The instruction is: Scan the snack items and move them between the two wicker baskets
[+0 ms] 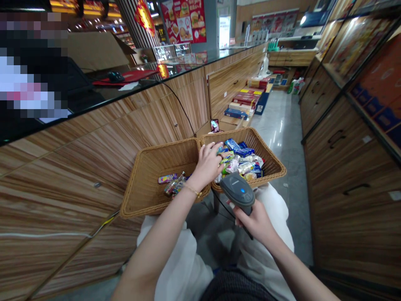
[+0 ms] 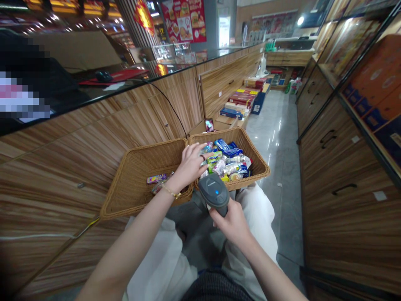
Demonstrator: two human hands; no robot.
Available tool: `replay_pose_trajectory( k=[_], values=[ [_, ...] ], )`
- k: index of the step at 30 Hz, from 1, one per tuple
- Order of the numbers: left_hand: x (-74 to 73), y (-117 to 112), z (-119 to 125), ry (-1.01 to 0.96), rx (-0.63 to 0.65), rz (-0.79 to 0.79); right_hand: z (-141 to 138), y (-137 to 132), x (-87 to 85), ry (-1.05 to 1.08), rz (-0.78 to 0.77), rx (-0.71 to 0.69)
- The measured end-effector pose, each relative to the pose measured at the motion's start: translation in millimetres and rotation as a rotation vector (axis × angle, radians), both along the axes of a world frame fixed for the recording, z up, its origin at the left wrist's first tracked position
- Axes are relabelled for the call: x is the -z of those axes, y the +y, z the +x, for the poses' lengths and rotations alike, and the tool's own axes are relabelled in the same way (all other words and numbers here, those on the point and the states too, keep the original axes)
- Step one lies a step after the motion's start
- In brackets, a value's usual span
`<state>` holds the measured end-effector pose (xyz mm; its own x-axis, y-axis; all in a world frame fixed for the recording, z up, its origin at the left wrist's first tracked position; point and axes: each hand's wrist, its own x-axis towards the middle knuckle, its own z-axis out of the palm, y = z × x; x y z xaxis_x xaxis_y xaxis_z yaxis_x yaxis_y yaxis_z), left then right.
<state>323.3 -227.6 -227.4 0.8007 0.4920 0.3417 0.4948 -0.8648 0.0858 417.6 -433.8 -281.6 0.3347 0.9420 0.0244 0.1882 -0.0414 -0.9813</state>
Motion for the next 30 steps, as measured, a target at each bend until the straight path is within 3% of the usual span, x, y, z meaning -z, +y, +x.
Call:
replay_pose_trajectory(
  k=[7,15,19,24,27,30],
  values=[
    [4.7,21.8,58.0,0.289,0.237,0.073,0.7,-0.5,4.5,0.001,0.001,0.004],
    [16.4,34.8,70.3,0.320,0.252,0.034,4.1,0.6,1.1,-0.010,-0.029,0.008],
    [10.5,40.3,57.2,0.226,0.231,0.060,5.4,0.4,-0.9,-0.028,-0.041,0.014],
    [-11.8,37.9,21.3,0.094,0.167,0.093,6.7,2.7,-3.4,-0.041,-0.046,0.023],
    [-22.0,28.5,-6.2,-0.007,0.085,0.131,7.3,5.3,-3.5,-0.050,-0.035,0.012],
    [-21.0,16.9,-33.6,-0.093,-0.034,0.176,7.4,8.1,-2.8,-0.050,-0.028,0.011]
  ],
)
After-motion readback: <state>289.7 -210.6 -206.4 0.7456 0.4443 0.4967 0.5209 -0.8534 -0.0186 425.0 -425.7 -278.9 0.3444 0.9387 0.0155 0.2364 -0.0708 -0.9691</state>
